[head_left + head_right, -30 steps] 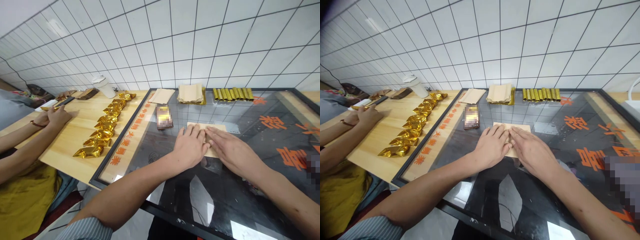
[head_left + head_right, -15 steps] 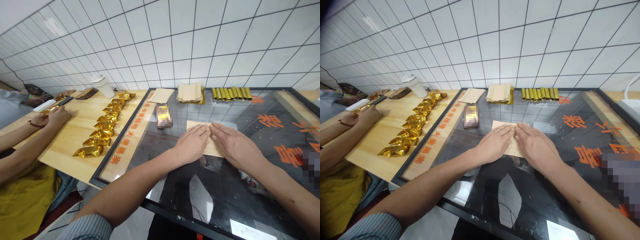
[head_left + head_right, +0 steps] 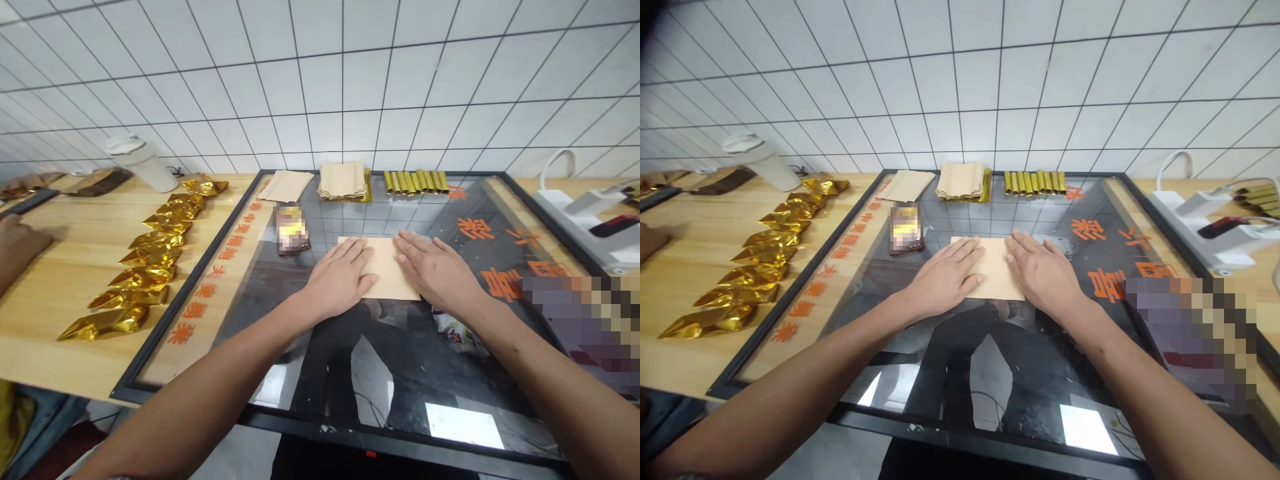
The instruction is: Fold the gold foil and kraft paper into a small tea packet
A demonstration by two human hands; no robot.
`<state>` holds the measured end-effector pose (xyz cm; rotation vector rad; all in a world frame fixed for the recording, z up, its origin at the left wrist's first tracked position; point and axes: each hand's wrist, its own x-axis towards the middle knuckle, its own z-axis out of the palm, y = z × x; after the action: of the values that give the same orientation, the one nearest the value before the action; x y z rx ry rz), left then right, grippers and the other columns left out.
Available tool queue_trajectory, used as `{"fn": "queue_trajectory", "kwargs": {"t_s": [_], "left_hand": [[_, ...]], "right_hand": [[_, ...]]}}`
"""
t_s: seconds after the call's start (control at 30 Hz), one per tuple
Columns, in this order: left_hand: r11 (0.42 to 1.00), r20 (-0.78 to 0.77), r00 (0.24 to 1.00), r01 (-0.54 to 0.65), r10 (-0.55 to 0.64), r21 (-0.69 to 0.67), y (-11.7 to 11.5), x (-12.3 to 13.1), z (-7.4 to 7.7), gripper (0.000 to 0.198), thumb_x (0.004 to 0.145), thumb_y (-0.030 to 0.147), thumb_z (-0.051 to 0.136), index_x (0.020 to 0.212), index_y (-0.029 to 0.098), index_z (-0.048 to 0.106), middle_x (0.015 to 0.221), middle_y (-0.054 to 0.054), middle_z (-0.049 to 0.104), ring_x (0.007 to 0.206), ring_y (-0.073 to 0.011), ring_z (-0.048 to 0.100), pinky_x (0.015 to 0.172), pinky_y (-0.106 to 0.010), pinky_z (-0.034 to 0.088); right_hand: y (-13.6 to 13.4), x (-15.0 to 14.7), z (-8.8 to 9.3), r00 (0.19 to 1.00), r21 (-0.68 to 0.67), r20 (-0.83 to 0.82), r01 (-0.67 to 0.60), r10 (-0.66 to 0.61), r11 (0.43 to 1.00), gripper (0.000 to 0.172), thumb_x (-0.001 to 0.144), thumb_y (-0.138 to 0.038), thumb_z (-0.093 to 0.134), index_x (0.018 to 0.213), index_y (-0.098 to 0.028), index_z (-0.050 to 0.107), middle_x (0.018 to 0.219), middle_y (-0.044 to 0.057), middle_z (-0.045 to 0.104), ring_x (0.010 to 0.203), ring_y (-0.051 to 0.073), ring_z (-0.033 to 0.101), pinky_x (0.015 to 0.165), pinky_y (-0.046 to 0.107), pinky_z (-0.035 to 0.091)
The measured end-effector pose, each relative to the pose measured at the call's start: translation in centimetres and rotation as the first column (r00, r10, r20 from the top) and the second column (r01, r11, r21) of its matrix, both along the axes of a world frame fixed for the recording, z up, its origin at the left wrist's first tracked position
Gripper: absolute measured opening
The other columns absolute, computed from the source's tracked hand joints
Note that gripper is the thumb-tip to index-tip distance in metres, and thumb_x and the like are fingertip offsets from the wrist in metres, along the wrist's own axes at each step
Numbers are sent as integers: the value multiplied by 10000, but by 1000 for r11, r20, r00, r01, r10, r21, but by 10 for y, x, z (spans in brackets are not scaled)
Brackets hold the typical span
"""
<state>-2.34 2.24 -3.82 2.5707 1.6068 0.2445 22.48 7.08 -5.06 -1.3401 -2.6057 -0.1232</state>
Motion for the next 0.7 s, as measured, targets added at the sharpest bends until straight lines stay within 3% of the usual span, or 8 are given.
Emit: {"fn": "queue_trajectory", "kwargs": {"t_s": [0.2, 0.37, 0.53, 0.7], "left_hand": [[999, -24, 999, -30, 31, 29, -2, 6, -1, 625, 1159, 481, 361, 1645, 105, 472, 1796, -158, 346, 1675, -283, 317, 1378, -455, 228], [998, -33, 998, -61, 62, 31, -3, 14, -2, 631, 1158, 460, 324, 1686, 122, 399, 1801, -149, 341, 1690, -268, 276, 1377, -448, 214], [997, -82, 995, -64, 61, -38, -3, 17, -2, 751, 1112, 460, 431, 1738, 82, 259, 1820, -173, 280, 1704, -306, 228, 1384, -474, 193], [995, -63, 994, -95, 94, -12, -5, 19, 0, 660, 1142, 391, 282, 1733, 99, 290, 1818, -127, 306, 1700, -264, 247, 1388, -445, 191]], "right_hand": [[-8, -2, 16, 990, 30, -139, 25, -20, 999, 577, 1163, -353, 285, 1585, -70, 558, 1677, 213, 526, 1561, 328, 511, 1287, 576, 411], [-33, -38, 27, 933, -62, -319, -197, 168, 978, 615, 1167, -416, 314, 1704, -133, 419, 1757, 168, 415, 1628, 293, 407, 1323, 516, 395], [-36, -55, 12, 936, -178, -306, -234, 172, 956, 711, 1159, -530, 318, 1756, -144, 301, 1800, 169, 315, 1666, 309, 311, 1339, 549, 355], [-22, -48, -6, 962, -156, -234, -178, 139, 972, 703, 1165, -534, 253, 1760, -160, 291, 1780, 172, 357, 1656, 310, 338, 1338, 599, 332]]}}
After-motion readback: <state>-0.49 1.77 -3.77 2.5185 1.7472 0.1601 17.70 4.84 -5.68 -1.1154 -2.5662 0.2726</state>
